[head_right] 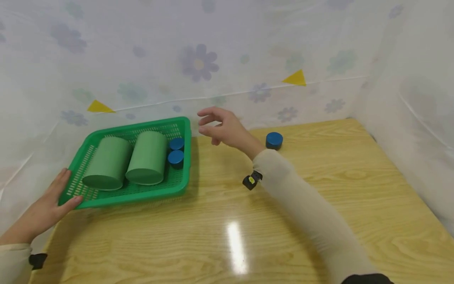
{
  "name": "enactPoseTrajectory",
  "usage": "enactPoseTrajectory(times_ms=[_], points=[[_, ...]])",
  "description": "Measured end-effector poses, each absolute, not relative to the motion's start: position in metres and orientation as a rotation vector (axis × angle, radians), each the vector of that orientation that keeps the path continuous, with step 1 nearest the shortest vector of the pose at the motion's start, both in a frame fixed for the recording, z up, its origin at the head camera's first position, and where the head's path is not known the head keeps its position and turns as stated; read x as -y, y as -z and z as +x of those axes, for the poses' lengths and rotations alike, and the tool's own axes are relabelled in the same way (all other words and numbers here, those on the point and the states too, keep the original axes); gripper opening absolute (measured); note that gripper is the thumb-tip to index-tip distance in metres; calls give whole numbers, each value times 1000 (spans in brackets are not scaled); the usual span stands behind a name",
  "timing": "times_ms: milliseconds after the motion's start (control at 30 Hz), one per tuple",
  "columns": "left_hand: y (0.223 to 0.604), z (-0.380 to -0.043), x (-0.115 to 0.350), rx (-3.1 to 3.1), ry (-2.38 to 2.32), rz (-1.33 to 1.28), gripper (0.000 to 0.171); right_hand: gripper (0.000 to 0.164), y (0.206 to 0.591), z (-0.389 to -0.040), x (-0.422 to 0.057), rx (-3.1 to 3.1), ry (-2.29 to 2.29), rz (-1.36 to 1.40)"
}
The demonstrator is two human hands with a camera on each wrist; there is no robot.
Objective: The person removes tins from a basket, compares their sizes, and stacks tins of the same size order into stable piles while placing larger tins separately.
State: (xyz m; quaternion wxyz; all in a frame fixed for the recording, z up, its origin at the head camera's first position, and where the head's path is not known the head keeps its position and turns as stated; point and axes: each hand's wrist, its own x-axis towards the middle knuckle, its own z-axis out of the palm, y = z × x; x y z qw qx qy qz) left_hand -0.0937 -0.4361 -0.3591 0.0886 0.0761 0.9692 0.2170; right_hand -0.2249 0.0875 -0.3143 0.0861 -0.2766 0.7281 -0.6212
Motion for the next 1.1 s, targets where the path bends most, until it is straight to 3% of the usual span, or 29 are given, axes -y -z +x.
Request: enactPoseTrajectory(times_ms=[1100], points=[[359, -91, 427, -2880, -697, 225, 94, 43, 332, -232, -16, -2094, 1749, -854]])
